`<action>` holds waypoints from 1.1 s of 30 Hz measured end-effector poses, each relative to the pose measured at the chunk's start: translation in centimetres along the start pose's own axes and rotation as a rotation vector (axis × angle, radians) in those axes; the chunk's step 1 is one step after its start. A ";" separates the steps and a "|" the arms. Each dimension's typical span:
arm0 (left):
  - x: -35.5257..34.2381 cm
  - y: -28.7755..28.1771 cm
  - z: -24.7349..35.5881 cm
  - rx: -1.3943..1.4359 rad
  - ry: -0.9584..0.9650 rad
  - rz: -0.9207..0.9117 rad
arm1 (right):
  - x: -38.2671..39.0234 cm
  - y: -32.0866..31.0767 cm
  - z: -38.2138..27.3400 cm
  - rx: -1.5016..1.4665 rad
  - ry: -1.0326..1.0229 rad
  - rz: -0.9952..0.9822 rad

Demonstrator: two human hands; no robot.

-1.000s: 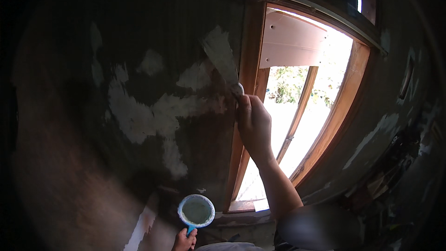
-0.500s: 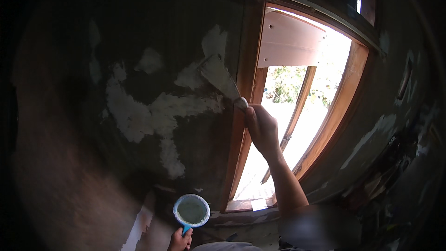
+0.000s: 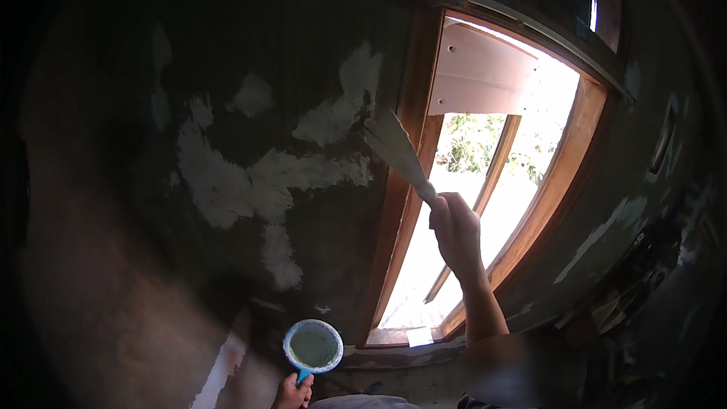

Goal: The person applies plaster to an unfinished interior wall around a window frame using a putty knife, taking the material from a handheld bucket.

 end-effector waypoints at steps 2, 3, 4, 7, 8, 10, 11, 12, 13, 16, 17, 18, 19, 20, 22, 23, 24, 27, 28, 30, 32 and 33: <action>0.2 -0.2 0.8 0.024 0.015 -0.016 | -1.4 1.5 -1.7 0.003 -0.050 0.008; 0.3 -0.5 0.9 0.008 0.012 -0.003 | -2.0 2.6 -3.1 0.025 -0.089 0.001; 0.1 -0.6 0.8 -0.005 0.011 0.005 | -2.5 3.4 -4.5 0.052 -0.131 -0.007; 0.0 0.1 1.5 -0.019 -0.028 -0.019 | -3.0 4.2 -5.0 0.050 -0.127 0.013; 0.0 0.4 1.7 -0.021 -0.048 -0.035 | -2.6 3.7 -4.4 0.074 -0.080 0.030; -0.2 0.4 0.9 -0.037 -0.020 -0.022 | -1.2 2.3 -2.8 0.119 -0.003 0.049; -0.1 0.3 0.2 -0.042 -0.009 -0.007 | 0.0 2.0 -1.8 0.127 -0.036 0.075; -0.3 0.6 -0.5 -0.007 0.003 -0.012 | 1.2 1.5 -1.1 0.089 -0.022 0.066; -0.4 0.7 -1.0 0.025 0.018 -0.017 | 2.4 1.0 -0.6 0.050 -0.009 0.061; -0.4 0.6 -1.3 0.035 0.021 -0.037 | 2.6 1.4 -1.7 -0.044 -0.029 0.072; -0.2 0.4 -1.1 0.005 0.009 -0.030 | 1.6 1.8 -2.4 -0.050 -0.052 0.088; -0.1 0.2 -0.8 -0.028 -0.002 -0.023 | 0.6 2.2 -3.0 -0.057 -0.075 0.107; -0.2 0.2 -0.4 -0.047 -0.003 -0.027 | -0.4 2.7 -3.4 -0.069 -0.090 0.122; -0.2 0.3 0.0 -0.066 -0.005 -0.031 | -1.2 2.9 -3.6 -0.080 -0.104 0.137; -0.3 0.4 0.3 -0.072 0.003 -0.034 | -1.9 3.1 -3.5 0.006 -0.071 0.136; -0.4 0.5 0.4 -0.067 0.009 -0.035 | -1.7 3.0 -2.8 0.048 -0.050 0.139; -0.6 0.7 0.5 -0.056 0.018 -0.042 | -1.4 2.6 -2.3 0.098 -0.032 0.142; -0.6 0.6 -0.8 -0.011 0.007 0.010 | 2.2 2.7 -1.1 0.034 -0.005 0.131; -0.6 0.8 -0.9 0.015 0.017 0.009 | 2.7 2.7 -1.0 0.000 0.008 0.135; -0.6 1.0 -1.1 0.058 0.032 0.003 | 2.3 3.2 -1.8 -0.062 -0.026 0.124; -0.5 1.1 -0.6 0.057 -0.025 -0.001 | 0.6 3.6 -3.2 -0.119 -0.044 0.110; -0.4 0.9 -0.4 0.056 -0.051 0.002 | -0.1 4.0 -3.7 -0.119 -0.034 0.117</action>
Point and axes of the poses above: each hand's wrist, its own x-axis away from the middle knuckle, its own y-axis out of the palm, z = x × y, the point moved 6 cm from there along -x, towards the middle knuckle, and after that the axes turned 1 degree about -z, right-handed, at the moved point
